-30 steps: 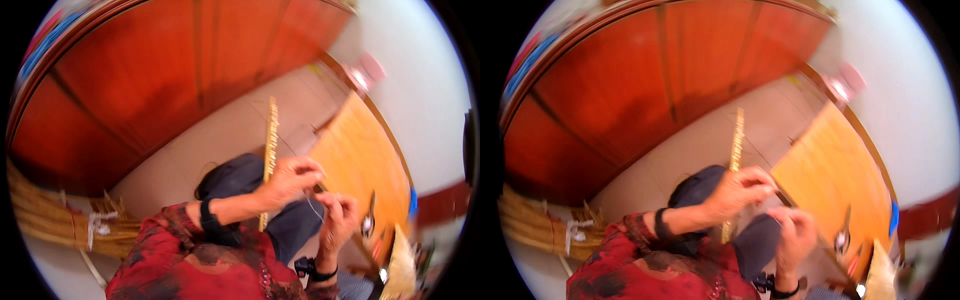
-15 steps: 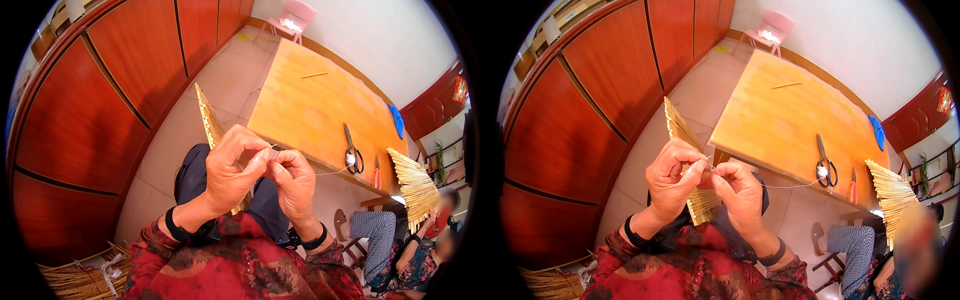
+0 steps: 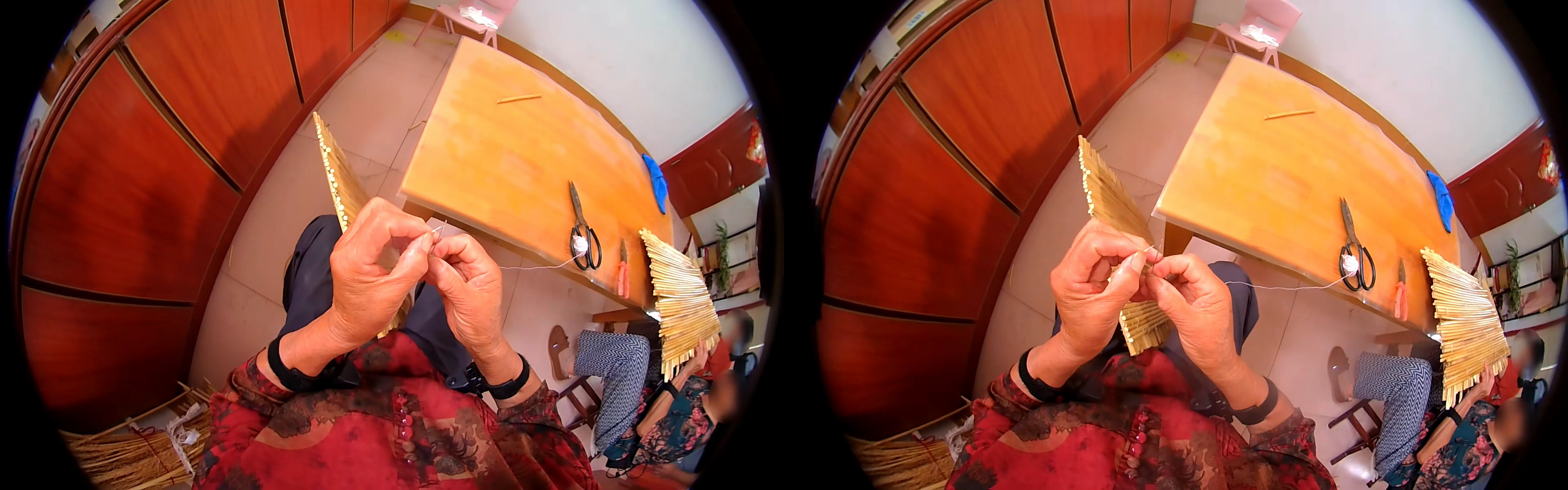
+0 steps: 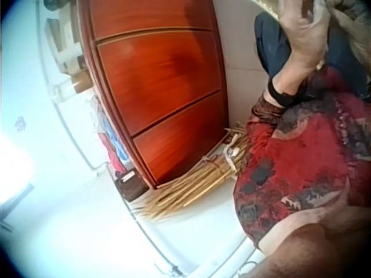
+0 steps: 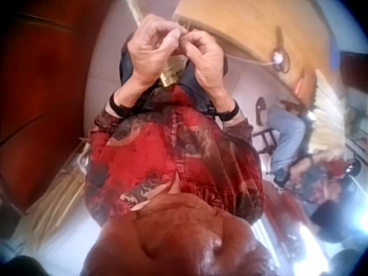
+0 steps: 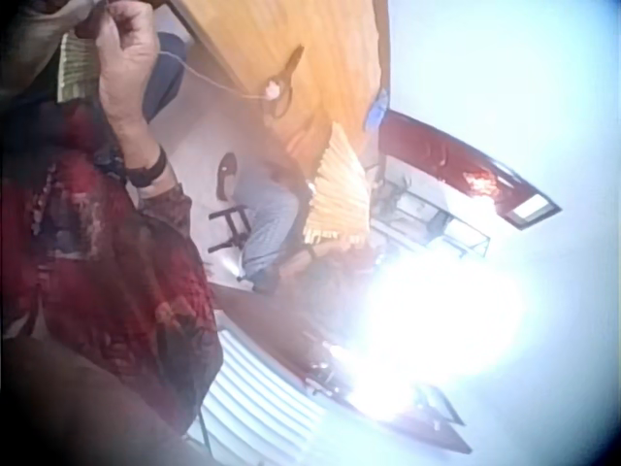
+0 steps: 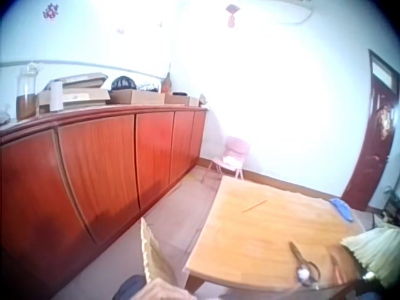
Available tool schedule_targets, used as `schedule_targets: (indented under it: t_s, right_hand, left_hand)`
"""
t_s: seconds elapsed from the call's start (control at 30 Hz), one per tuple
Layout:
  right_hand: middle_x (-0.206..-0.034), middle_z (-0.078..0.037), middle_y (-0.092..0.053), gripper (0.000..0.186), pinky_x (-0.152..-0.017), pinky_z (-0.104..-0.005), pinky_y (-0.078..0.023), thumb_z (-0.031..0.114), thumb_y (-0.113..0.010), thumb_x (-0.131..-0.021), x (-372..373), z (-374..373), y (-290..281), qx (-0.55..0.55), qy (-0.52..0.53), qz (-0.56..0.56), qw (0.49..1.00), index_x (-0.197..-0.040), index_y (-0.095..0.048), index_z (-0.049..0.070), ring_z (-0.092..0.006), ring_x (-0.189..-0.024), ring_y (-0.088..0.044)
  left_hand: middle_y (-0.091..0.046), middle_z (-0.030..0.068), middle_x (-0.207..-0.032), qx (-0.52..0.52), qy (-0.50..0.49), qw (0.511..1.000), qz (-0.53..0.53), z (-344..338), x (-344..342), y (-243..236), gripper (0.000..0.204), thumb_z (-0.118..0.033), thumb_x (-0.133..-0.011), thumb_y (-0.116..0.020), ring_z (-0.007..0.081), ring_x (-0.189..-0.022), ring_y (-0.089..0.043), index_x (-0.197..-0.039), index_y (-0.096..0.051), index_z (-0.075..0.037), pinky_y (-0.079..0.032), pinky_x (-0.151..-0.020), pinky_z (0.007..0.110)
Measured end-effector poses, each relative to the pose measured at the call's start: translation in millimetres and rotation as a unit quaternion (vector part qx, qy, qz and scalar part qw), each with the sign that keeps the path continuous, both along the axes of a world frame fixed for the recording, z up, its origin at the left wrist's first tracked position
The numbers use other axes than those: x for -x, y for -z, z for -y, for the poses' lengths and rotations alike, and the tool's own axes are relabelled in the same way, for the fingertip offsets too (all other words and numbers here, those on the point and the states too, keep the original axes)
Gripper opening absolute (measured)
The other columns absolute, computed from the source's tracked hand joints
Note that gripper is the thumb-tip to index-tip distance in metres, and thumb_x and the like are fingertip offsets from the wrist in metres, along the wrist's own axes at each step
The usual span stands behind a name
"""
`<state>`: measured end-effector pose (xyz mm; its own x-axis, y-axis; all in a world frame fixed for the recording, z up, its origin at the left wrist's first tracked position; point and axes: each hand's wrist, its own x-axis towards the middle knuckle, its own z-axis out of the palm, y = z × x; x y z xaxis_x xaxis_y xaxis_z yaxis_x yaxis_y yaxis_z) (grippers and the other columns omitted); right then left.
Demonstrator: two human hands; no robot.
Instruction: The person sews together bundles of straw to create a mat, using a needle, thread, and a thimble to push the needle through the material, and cutting the thread with scissors.
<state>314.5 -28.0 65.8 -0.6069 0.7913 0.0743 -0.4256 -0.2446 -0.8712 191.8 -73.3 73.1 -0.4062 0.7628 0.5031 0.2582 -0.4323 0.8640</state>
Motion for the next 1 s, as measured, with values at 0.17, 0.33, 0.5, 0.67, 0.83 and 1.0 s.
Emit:
schedule_targets:
  t_s: [0.17,0.33,0.5,0.67,0.83,1.0]
  right_hand:
    - [-0.089,-0.004,-0.055,0.006,-0.079,-0.0235,-0.044,-0.001,-0.052,-0.086,0.3,-1.4,-0.2,-0.010,-0.012,0.002,1.000,-0.092,-0.051,-0.001,-0.0093,-0.084,-0.054]
    - [-0.090,-0.004,-0.055,0.007,-0.079,-0.0227,-0.045,-0.001,-0.053,-0.085,1.7,-1.5,0.5,-0.009,-0.013,0.008,1.000,-0.092,-0.052,-0.001,-0.0093,-0.085,-0.054]
    - [-0.091,-0.004,-0.055,0.007,-0.079,-0.0221,-0.045,-0.002,-0.053,-0.085,3.7,-0.5,2.1,-0.021,-0.008,0.010,1.000,-0.092,-0.052,-0.001,-0.0088,-0.086,-0.054]
    - [-0.093,-0.004,-0.055,0.008,-0.080,-0.0220,-0.044,-0.003,-0.052,-0.085,5.6,0.1,1.6,-0.023,-0.007,0.032,0.999,-0.093,-0.053,-0.001,-0.0084,-0.086,-0.054]
    - [-0.093,-0.004,-0.055,0.009,-0.080,-0.0222,-0.044,-0.004,-0.052,-0.085,5.1,0.0,2.6,-0.031,-0.010,0.030,0.999,-0.094,-0.053,-0.001,-0.0086,-0.087,-0.054]
    - [-0.093,-0.004,-0.055,0.010,-0.081,-0.0234,-0.044,-0.002,-0.051,-0.085,2.5,0.2,1.5,-0.034,-0.022,0.032,0.999,-0.095,-0.052,-0.002,-0.0095,-0.088,-0.055]
  left_hand:
    - [-0.051,0.0077,-0.086,0.007,0.004,1.000,0.011,0.8,0.6,-1.5,0.010,0.011,-0.079,-0.051,0.0121,-0.077,-0.056,-0.083,-0.053,0.003,-0.046,-0.070,0.022]
    - [-0.050,0.0070,-0.086,0.025,0.007,0.999,0.019,0.5,2.6,-0.7,0.010,0.011,-0.079,-0.051,0.0115,-0.077,-0.056,-0.084,-0.054,0.003,-0.046,-0.070,0.022]
    - [-0.050,0.0066,-0.086,0.030,0.011,0.999,0.026,1.9,3.7,0.0,0.009,0.010,-0.079,-0.052,0.0110,-0.077,-0.056,-0.084,-0.054,0.003,-0.046,-0.070,0.022]
    - [-0.050,0.0064,-0.086,0.039,0.012,0.997,0.059,3.1,4.3,1.0,0.009,0.010,-0.080,-0.051,0.0109,-0.078,-0.057,-0.084,-0.054,0.002,-0.047,-0.071,0.022]
    - [-0.050,0.0065,-0.087,0.043,0.012,0.998,0.052,3.0,5.4,2.4,0.009,0.010,-0.080,-0.051,0.0113,-0.078,-0.057,-0.084,-0.054,0.002,-0.047,-0.071,0.022]
    - [-0.050,0.0067,-0.087,0.036,0.013,0.998,0.052,2.9,4.0,2.8,0.009,0.010,-0.080,-0.051,0.0117,-0.079,-0.057,-0.083,-0.054,0.003,-0.048,-0.071,0.022]
